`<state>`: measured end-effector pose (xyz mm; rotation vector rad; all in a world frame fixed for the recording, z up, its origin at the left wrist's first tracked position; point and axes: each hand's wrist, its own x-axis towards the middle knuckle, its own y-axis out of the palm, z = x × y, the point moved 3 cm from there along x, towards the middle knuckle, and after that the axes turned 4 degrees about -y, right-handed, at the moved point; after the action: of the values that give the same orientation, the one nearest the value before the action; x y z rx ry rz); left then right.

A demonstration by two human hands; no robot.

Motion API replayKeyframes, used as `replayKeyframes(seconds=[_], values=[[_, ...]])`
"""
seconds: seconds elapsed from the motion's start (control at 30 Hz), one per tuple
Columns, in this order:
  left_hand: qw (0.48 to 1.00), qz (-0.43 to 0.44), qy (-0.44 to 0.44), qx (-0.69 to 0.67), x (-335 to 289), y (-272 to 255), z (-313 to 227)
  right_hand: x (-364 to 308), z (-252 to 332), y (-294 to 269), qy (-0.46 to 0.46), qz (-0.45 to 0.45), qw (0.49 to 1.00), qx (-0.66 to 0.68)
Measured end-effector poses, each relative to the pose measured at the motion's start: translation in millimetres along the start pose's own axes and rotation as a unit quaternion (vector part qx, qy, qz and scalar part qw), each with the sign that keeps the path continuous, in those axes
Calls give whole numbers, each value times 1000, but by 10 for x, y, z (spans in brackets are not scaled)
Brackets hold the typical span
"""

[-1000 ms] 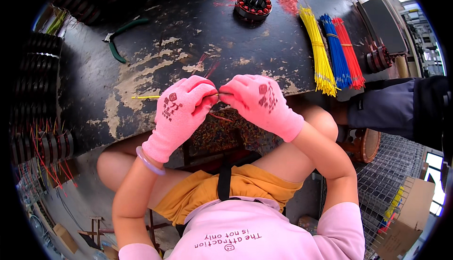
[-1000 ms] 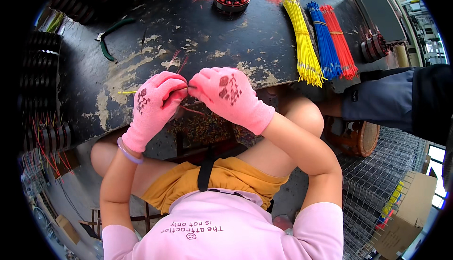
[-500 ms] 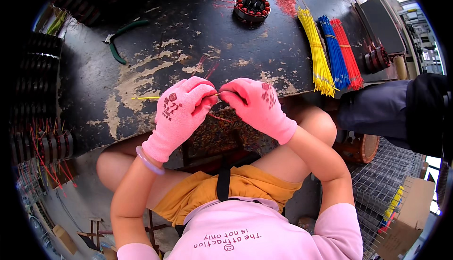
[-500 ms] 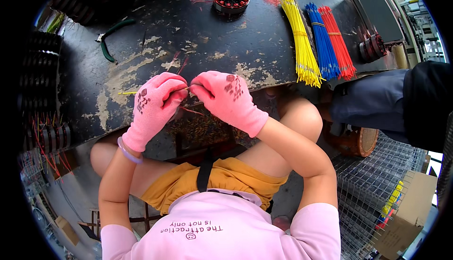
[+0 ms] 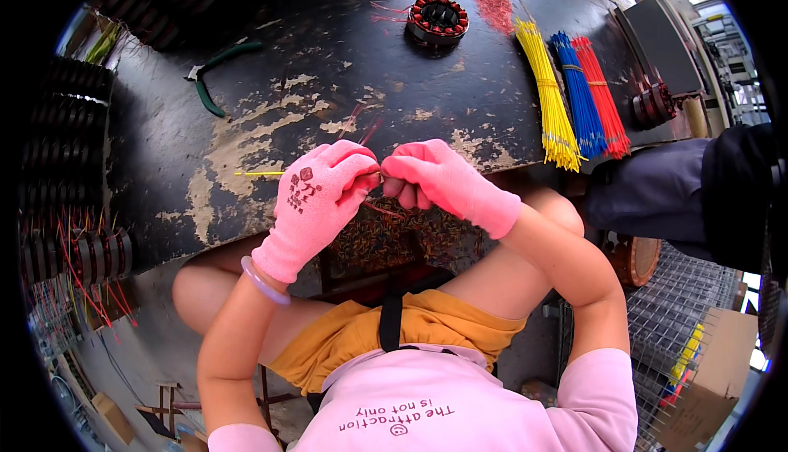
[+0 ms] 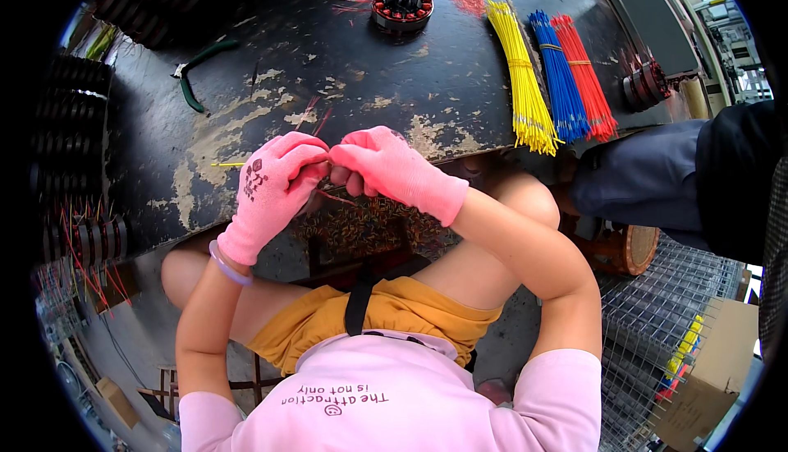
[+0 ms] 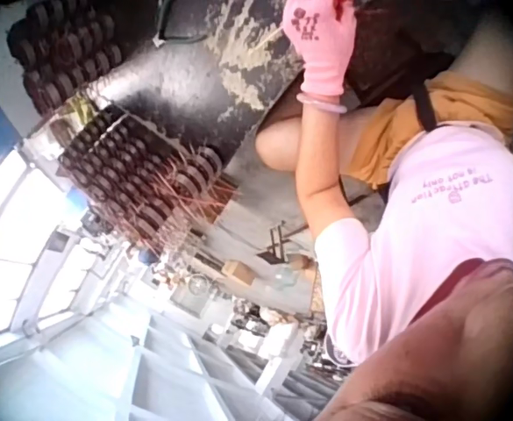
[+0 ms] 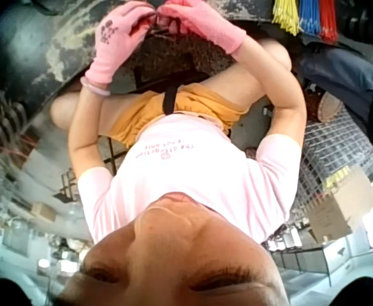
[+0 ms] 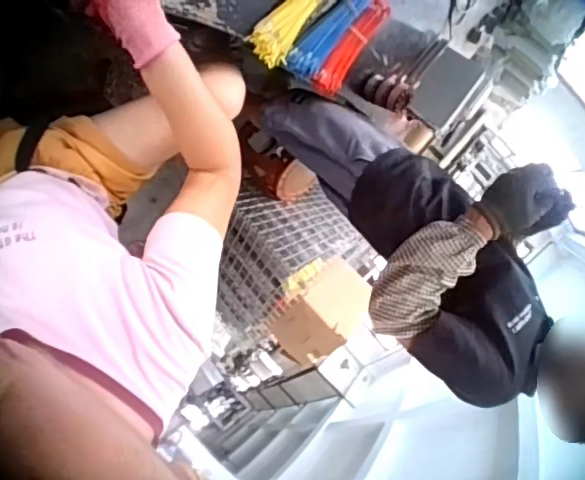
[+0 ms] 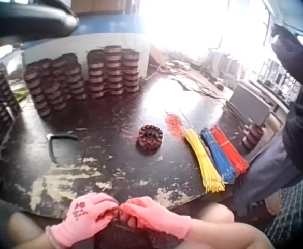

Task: The person organizes colored zip ties and uses them to secure wires on electrical stators, then trims the excess zip tie ends with wire cutters and places the finished stators onto a rack.

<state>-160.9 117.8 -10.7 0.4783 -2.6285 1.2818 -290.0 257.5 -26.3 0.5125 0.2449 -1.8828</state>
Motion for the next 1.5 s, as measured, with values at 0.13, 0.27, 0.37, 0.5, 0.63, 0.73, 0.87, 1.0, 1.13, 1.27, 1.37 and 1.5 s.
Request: replayKeyframes(seconds=[0.13, 0.27, 0.37, 0.5, 0.63, 0.73, 0.87, 1.0, 1.13, 1.27, 1.37, 1.5], values=[[1000, 10, -16, -2, -24, -8, 10, -53, 26, -37, 26, -47, 998, -28], [1000, -6, -19, -4, -25, 20, 4, -297, 281, -8, -403, -215, 723, -518], [1000, -14, -18, 4, -50, 25, 3, -189, 119, 135, -423, -184, 628, -627], [1000, -13, -22, 9, -71, 44, -6, -237, 23, 55, -395, -204, 630, -637], [1000, -1, -21, 14, -68, 44, 39, -297, 73, -139, -307, -234, 848, -363], [1000, 15, -27, 3, -36, -104, -70, -24, 82, 60, -235, -103, 955, -148], [994, -78, -17, 73, -14, -477, -95, 102, -30, -137, -99, -24, 990, -97], [991, -102, -30, 79, -239, -319, 159, 154, 153, 165, -266, -79, 911, -304], [977, -114, -33, 176, -228, -61, 131, 44, 135, 196, -323, -120, 874, -342], [989, -115, -58, 78, -190, 100, 151, 21, -109, 44, -215, -116, 935, -256], [985, -92, -94, 108, -291, -22, 141, 11, 3, 237, -192, -101, 944, -250], [983, -26, -26, 182, 16, -82, 69, -152, 63, -82, -209, -145, 951, -173]])
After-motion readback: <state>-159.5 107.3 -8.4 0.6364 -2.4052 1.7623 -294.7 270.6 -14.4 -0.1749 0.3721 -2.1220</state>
